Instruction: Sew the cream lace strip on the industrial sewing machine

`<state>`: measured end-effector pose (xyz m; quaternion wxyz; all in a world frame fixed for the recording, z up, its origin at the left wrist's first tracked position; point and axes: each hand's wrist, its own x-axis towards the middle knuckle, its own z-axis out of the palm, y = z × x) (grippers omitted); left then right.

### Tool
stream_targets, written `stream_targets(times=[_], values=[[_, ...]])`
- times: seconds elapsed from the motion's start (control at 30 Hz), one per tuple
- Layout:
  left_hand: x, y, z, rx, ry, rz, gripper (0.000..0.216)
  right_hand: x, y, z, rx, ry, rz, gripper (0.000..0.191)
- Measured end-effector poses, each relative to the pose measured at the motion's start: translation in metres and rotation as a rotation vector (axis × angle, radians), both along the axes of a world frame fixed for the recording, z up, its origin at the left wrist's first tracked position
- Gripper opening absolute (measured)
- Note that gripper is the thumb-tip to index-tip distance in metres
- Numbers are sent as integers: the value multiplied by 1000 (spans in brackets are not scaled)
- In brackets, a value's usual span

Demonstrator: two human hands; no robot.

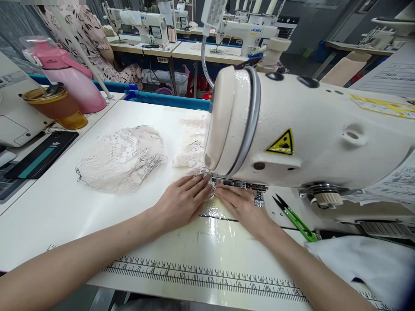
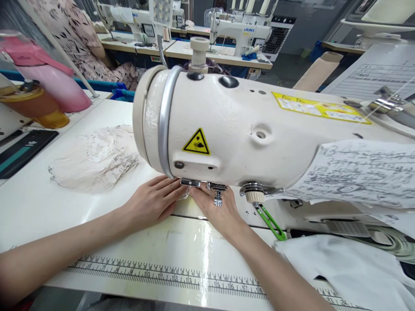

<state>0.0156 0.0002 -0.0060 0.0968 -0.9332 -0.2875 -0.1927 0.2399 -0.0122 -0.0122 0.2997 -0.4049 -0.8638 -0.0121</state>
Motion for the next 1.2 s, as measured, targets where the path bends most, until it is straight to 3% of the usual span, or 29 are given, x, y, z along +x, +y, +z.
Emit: stream_targets(times=[0.13,0.27,0.4,0.6,0.87,1.2], values=[[0,0,0,-8,6,0,36,2,1,0,-12,-32,-75,19],[0,0,0,-24,4,3,36,3,4,0,-77,-3,-22,21],[1,1,0,-23,7,16,37,2,7,-3,-41,63,-79,17],[2,2,1,-24,40,42,38,4,7,-7,-140,94,-85,19],[-1,-1,-2,49,17,-60,34,3,-8,5,62,-105,-124,18],[-2,0,-2,4,-18,-34,36,0,-10,-3,-15,-164,-128,29]])
